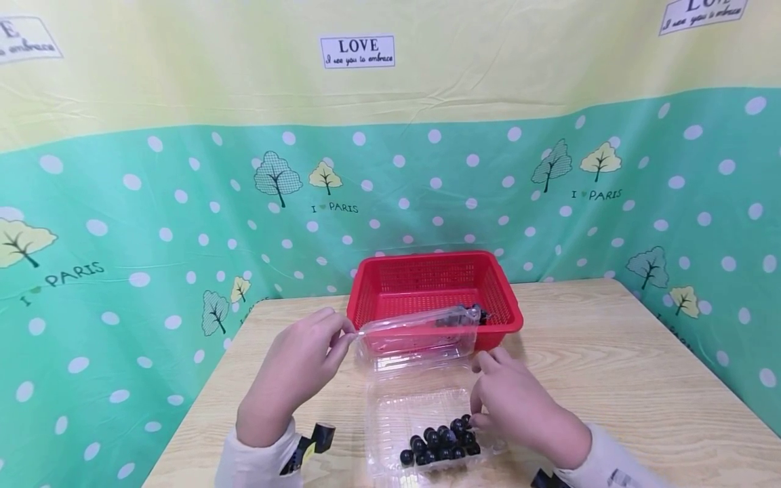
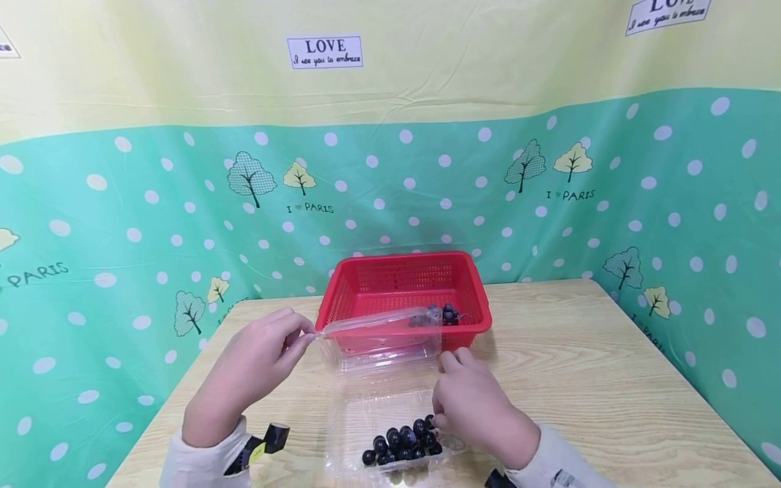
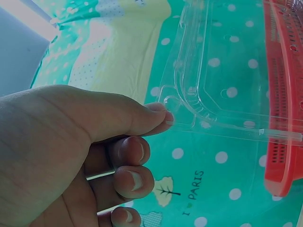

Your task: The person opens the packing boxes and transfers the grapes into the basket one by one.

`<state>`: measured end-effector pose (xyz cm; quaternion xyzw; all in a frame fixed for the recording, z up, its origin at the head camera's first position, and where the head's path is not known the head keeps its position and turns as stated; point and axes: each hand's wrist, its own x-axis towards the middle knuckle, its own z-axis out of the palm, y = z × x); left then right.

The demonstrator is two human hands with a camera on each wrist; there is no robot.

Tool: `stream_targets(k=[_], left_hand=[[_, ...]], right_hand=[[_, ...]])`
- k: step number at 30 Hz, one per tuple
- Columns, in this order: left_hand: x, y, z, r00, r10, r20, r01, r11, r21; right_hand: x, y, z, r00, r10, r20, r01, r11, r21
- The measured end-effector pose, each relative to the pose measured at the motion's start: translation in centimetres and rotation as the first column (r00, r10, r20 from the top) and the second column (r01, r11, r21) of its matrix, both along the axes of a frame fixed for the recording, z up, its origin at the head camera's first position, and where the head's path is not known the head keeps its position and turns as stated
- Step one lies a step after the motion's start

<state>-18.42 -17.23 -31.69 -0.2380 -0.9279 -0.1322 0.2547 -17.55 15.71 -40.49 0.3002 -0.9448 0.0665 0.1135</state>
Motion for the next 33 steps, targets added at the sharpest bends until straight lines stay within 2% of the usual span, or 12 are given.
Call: stream_targets(k=[4,11,29,33], left_hand=[[0.0,0.0,0.0,1.0,0.003,0.003,-0.003,1.0,-0.002],[0.0,0.1,0.1,1.0,0.008,0.018,-0.008,1.0,-0.002],[0.1,0.1,0.1,1.0,0.002,0.022,-0.002,1.0,0.002],[0.1,0.1,0.1,1.0,0.001,0.023,-0.001,1.0,0.0]], right_hand=[[0.0,-0.1,-0.1,0.999,0.053,-0.007,-0.052,0.998,0.023],[-0.1,-0.1,-0.7,0.991,0.131,0.0,-0.131,0.991,0.01],[-0.5,-0.2,-1.4,0.989,0.145,0.028,-0.145,0.989,-0.009],[-0.5,-0.1,-1.5,0.989,0.15,0.01,-0.149,0.989,-0.007]])
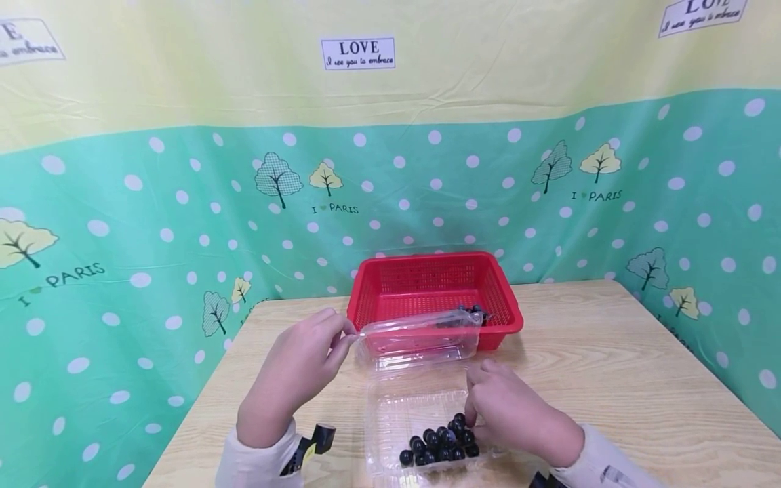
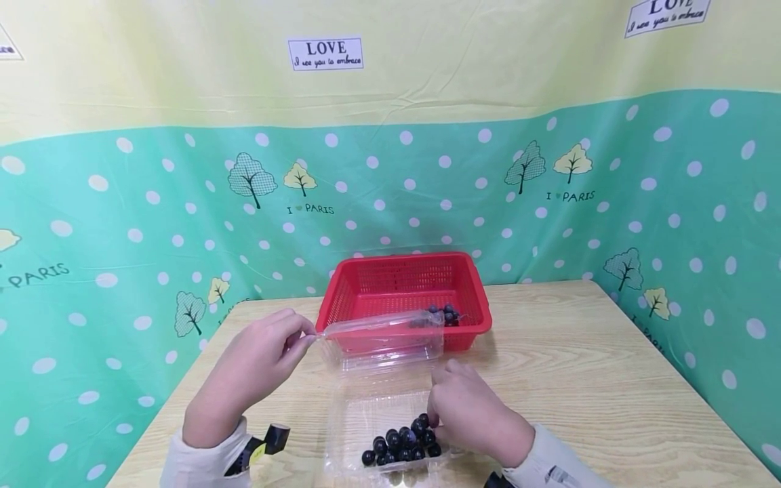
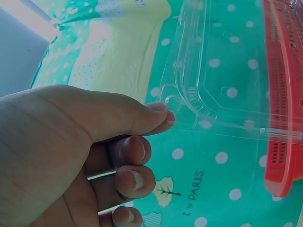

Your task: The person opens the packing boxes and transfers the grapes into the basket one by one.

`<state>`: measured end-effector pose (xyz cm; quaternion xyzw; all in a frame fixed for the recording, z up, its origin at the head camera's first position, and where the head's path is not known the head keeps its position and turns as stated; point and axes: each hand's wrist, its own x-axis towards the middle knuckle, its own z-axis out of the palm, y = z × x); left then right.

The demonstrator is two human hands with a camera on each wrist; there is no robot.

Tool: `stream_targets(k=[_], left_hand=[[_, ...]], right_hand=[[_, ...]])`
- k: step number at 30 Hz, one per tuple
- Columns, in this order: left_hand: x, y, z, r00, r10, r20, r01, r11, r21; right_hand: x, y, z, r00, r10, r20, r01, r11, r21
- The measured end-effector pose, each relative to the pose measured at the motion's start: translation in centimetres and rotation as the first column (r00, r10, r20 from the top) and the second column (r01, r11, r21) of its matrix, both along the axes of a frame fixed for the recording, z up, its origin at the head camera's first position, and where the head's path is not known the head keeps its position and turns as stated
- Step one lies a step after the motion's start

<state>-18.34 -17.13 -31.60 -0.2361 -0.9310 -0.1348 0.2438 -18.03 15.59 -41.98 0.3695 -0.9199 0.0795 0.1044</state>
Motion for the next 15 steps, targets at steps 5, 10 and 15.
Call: stream_targets(k=[5,10,15], left_hand=[[0.03,0.04,0.06,1.0,-0.003,0.004,0.003,1.0,0.001],[0.07,0.07,0.08,1.0,0.0,0.009,0.0,1.0,-0.002],[0.1,0.09,0.08,1.0,0.002,0.013,-0.002,1.0,-0.003]], right_hand=[[-0.06,0.02,-0.22,1.0,0.011,-0.006,-0.011,1.0,0.003],[-0.16,-0.08,-0.25,1.0,0.008,0.018,-0.008,1.0,0.004],[-0.1,0.01,-0.06,0.999,0.002,0.05,-0.002,1.0,0.003]])
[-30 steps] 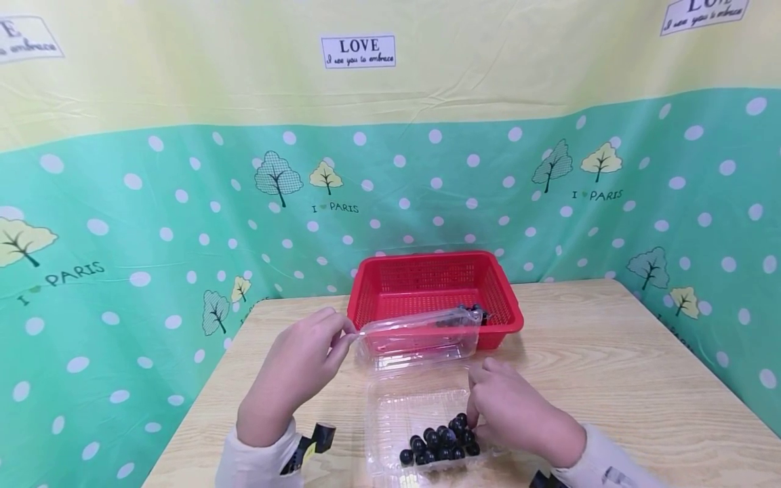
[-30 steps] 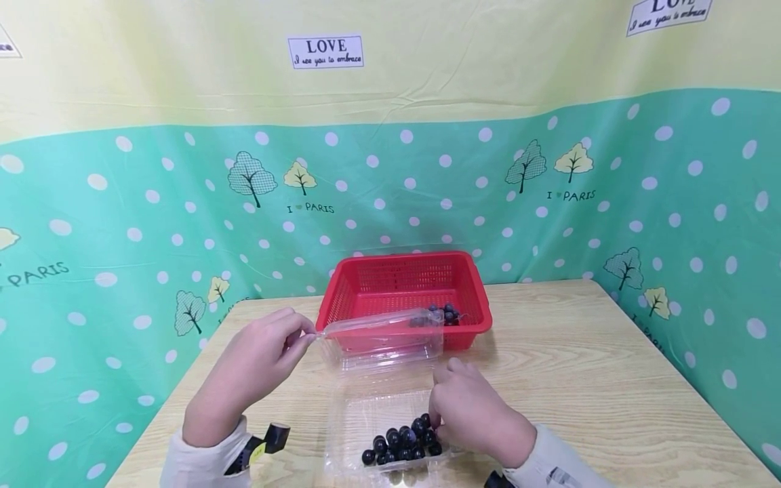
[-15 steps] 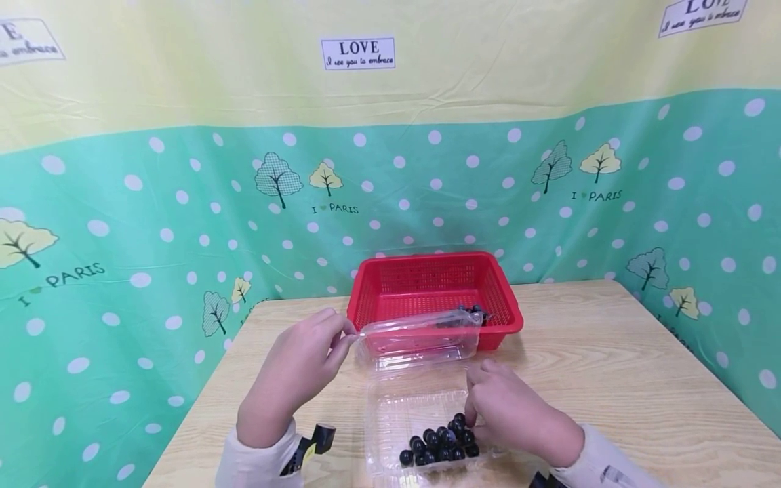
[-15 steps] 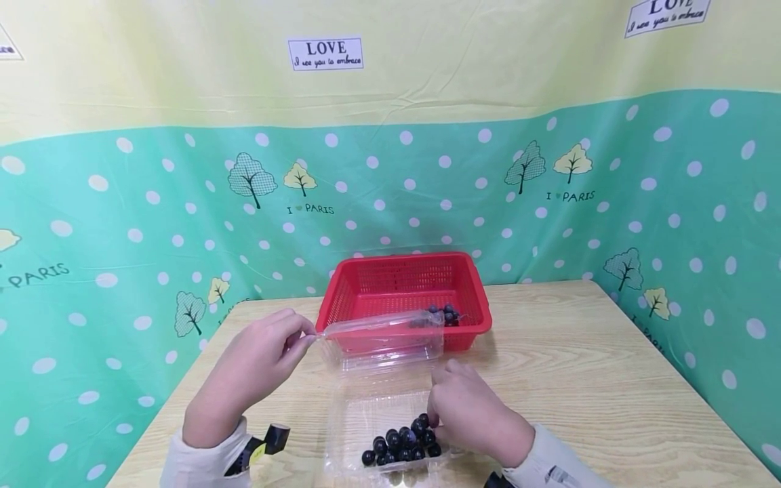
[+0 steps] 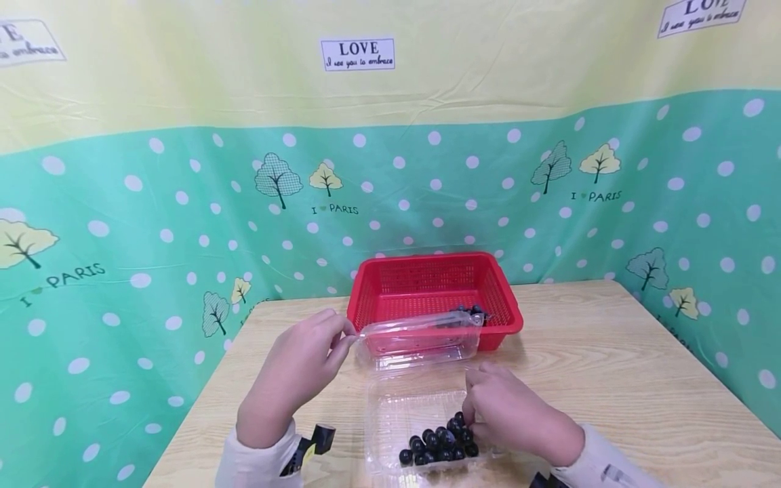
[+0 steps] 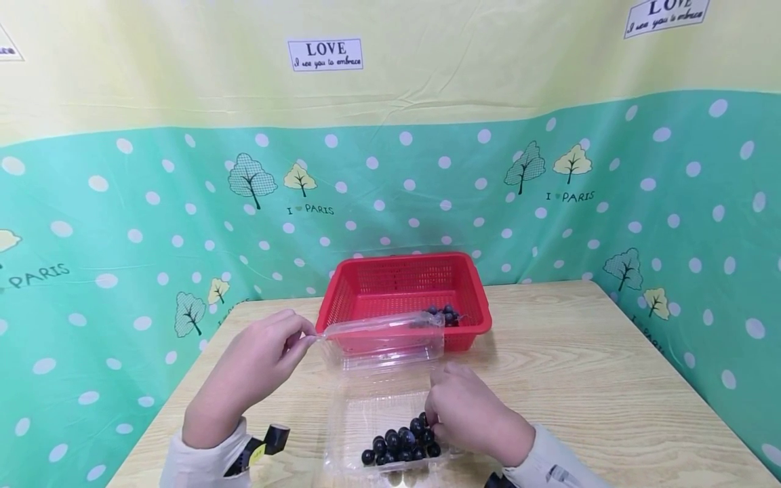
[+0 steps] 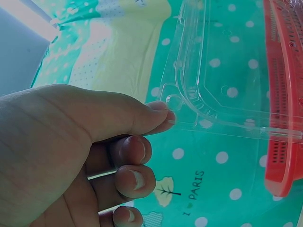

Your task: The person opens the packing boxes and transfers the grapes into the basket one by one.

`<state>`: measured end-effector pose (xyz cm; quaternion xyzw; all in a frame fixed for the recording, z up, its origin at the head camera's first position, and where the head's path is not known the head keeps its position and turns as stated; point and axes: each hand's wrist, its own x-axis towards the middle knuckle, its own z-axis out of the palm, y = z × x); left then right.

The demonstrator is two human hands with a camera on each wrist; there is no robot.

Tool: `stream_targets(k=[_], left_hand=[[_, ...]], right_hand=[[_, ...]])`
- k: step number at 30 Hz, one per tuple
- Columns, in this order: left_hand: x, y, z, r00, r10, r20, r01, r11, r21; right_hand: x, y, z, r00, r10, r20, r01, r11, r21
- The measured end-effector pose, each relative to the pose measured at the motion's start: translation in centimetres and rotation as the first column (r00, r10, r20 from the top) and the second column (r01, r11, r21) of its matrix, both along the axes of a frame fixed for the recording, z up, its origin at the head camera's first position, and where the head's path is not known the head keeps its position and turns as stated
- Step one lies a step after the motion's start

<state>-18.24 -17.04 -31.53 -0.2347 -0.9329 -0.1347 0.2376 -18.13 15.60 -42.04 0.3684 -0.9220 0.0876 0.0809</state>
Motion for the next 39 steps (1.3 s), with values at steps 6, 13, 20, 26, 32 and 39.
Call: stream_targets(k=[6,13,20,26,32,39], left_hand=[[-0.1,0.0,-0.1,1.0,0.001,0.006,0.0,1.0,-0.01],[-0.1,-0.1,-0.1,1.0,-0.009,-0.011,0.009,1.0,-0.004],[-0.1,-0.2,0.0,1.0,-0.015,-0.02,0.015,1.0,0.006],[-0.1,-0.2,0.0,1.0,-0.011,-0.016,0.012,1.0,0.011],[-0.1,-0.1,-0.1,1.0,-0.005,-0.007,0.005,1.0,0.002],[-0.1,-0.1,-0.1,1.0,0.006,0.009,-0.006,1.0,-0.001]], right_hand=[[0.2,0.2,0.6,1.0,-0.007,-0.019,0.006,1.0,-0.014],[0.3,0.2,1.2,0.999,-0.012,-0.042,0.01,0.999,-0.04],[0.4,0.1,1.8,0.999,-0.004,-0.037,0.002,0.998,-0.057],[0.7,0.0,2.2,0.998,0.01,-0.066,-0.015,0.998,-0.068],[0.8,-0.1,2.6,0.998,0.002,-0.064,-0.006,0.998,-0.07],[0.9,0.0,2.9,0.998,-0.014,-0.056,0.01,0.997,-0.075]])
